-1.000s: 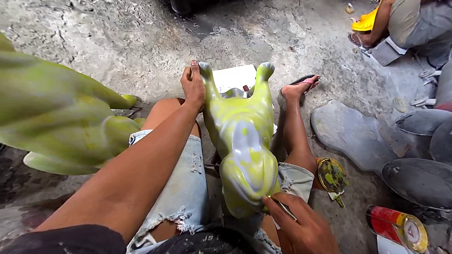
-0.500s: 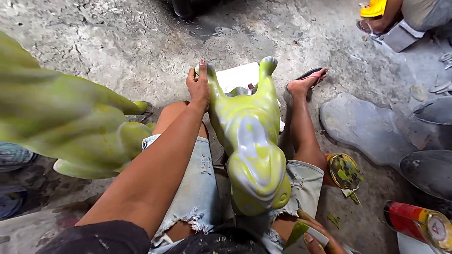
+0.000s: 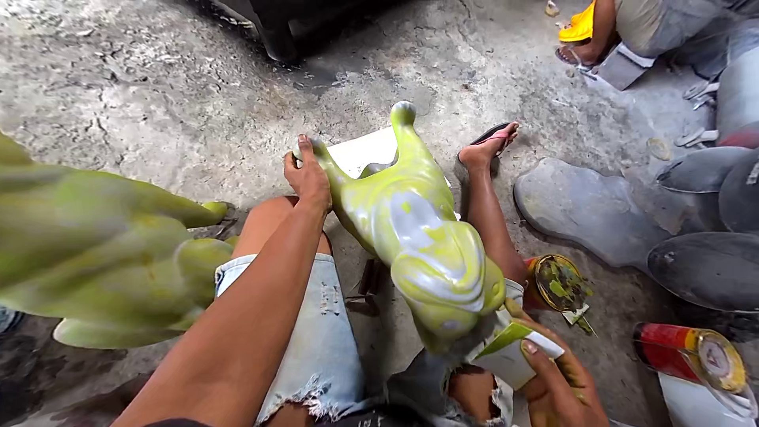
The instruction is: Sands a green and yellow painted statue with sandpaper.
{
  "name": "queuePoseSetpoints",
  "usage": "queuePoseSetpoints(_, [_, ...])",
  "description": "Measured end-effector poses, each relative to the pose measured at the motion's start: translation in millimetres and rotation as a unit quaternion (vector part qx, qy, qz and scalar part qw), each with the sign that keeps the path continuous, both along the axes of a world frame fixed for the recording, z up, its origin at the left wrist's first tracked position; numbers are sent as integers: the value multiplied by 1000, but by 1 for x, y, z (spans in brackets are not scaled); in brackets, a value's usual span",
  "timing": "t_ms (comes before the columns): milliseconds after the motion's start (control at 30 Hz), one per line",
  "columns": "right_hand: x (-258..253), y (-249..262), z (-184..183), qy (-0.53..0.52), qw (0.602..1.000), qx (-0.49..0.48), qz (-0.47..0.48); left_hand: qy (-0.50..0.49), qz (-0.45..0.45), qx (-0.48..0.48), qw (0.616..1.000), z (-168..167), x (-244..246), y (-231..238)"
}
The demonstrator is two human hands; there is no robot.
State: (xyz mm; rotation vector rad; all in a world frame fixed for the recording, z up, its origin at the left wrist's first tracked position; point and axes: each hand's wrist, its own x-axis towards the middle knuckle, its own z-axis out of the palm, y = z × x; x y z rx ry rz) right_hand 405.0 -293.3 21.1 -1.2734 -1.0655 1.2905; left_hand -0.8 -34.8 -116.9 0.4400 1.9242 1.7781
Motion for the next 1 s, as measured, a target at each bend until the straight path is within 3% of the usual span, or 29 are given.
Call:
queuePoseSetpoints(300, [32, 24, 20, -34, 984, 36, -169, 13, 74, 48, 996, 15, 58, -22])
queuePoseSetpoints(533, [17, 24, 18, -230, 960, 85, -137, 25, 41, 67, 997, 13, 56, -21])
queuePoseSetpoints(700, [-5, 36, 15, -456, 868, 173, -97, 42, 26, 75, 996, 15, 59, -8])
queuePoseSetpoints(1000, [-36, 56, 14, -636, 748, 181, -59, 29, 20, 89, 995, 26, 68, -4])
